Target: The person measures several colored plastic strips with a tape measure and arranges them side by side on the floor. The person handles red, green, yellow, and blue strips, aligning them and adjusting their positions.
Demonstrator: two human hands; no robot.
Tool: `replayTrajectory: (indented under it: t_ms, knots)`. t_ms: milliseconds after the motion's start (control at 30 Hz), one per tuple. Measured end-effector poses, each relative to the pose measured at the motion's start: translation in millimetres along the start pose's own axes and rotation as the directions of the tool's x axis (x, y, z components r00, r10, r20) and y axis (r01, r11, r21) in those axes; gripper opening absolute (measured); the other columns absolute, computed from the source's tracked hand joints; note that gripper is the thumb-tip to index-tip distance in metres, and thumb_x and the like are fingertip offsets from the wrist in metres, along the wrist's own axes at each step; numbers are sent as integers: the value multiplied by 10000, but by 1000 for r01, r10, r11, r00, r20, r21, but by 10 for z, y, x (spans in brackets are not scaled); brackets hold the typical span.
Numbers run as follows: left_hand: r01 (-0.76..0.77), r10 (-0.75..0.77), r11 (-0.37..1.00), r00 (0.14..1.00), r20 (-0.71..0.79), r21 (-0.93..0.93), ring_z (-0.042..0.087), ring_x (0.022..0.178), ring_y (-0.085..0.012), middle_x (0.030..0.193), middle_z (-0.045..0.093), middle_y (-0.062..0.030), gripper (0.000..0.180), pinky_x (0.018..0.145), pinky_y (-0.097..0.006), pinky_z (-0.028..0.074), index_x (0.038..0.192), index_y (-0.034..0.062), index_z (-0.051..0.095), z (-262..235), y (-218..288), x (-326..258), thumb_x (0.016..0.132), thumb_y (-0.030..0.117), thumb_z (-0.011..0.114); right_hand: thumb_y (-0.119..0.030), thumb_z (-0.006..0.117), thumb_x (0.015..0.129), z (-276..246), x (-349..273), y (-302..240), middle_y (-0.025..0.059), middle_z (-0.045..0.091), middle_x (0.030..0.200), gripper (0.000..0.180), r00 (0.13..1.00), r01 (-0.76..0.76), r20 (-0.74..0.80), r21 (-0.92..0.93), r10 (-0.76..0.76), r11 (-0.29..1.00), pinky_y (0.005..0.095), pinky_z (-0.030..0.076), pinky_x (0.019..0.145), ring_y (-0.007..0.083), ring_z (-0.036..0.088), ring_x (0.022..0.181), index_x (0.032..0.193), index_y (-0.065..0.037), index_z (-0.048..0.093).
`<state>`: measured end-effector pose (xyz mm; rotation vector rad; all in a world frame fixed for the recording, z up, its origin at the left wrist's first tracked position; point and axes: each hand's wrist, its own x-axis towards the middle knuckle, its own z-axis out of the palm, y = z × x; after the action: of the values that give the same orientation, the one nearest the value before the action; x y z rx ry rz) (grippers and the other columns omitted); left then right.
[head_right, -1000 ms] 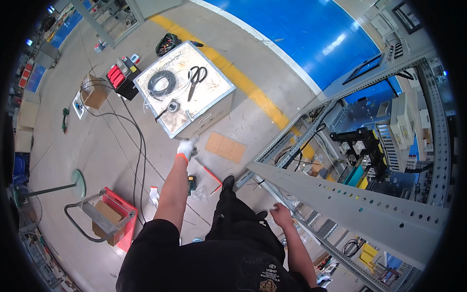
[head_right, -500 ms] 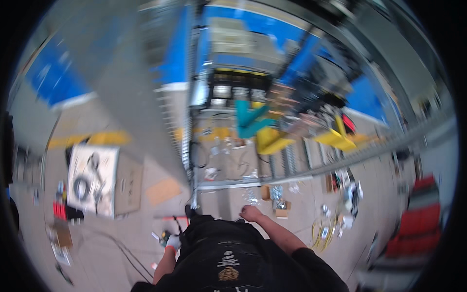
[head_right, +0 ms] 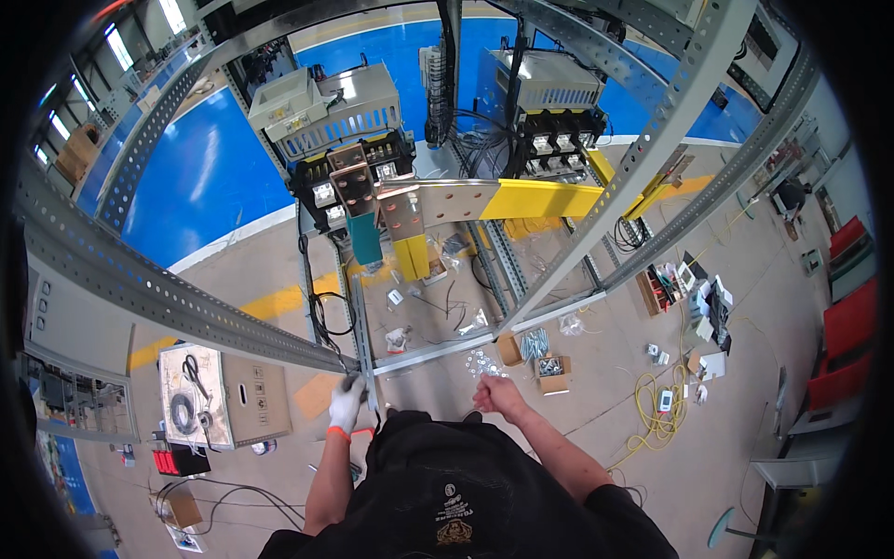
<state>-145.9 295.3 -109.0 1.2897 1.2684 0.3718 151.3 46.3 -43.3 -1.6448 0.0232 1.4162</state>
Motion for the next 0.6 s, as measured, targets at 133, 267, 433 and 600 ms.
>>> replayTrajectory:
  t_ms: [133,267,433,600]
  knots:
    - [-464,458,881,885,-83,-93,615,1202,-232,1288,658,-174,521,1054,-346,455,1374,-43,550,335,1465,131,962,247,680,-382,490,1061,140,76,-814,120,678,826,409,975,181,90,214,-204,960,346,549,624,218,673,682,976,0,609]
    - [-703,691,690,710,-136,-171,596,1194,-182,1310,622,-126,461,1046,-322,453,1414,10,527,521,2799,243,977,106,643,-373,493,1068,656,-112,-1827,113,667,847,397,890,364,166,301,-424,882,325,535,645,195,670,730,1033,3,619]
    - [-816,830,543,557,-19,-200,565,1275,-252,1395,561,-176,483,1072,-384,466,1466,-37,439,752,3725,425,1084,251,499,-383,448,1087,1232,-374,-2555,107,678,862,418,831,461,93,436,-548,773,314,533,656,201,679,744,1086,1,612]
    - [-731,779,627,596,196,-272,594,1212,-199,1284,646,-125,561,1041,-345,464,1365,-18,559,941,3975,566,1114,427,326,-429,450,1081,1354,-404,-2962,90,683,870,471,825,496,39,427,-564,756,297,532,654,183,680,741,1132,7,621]
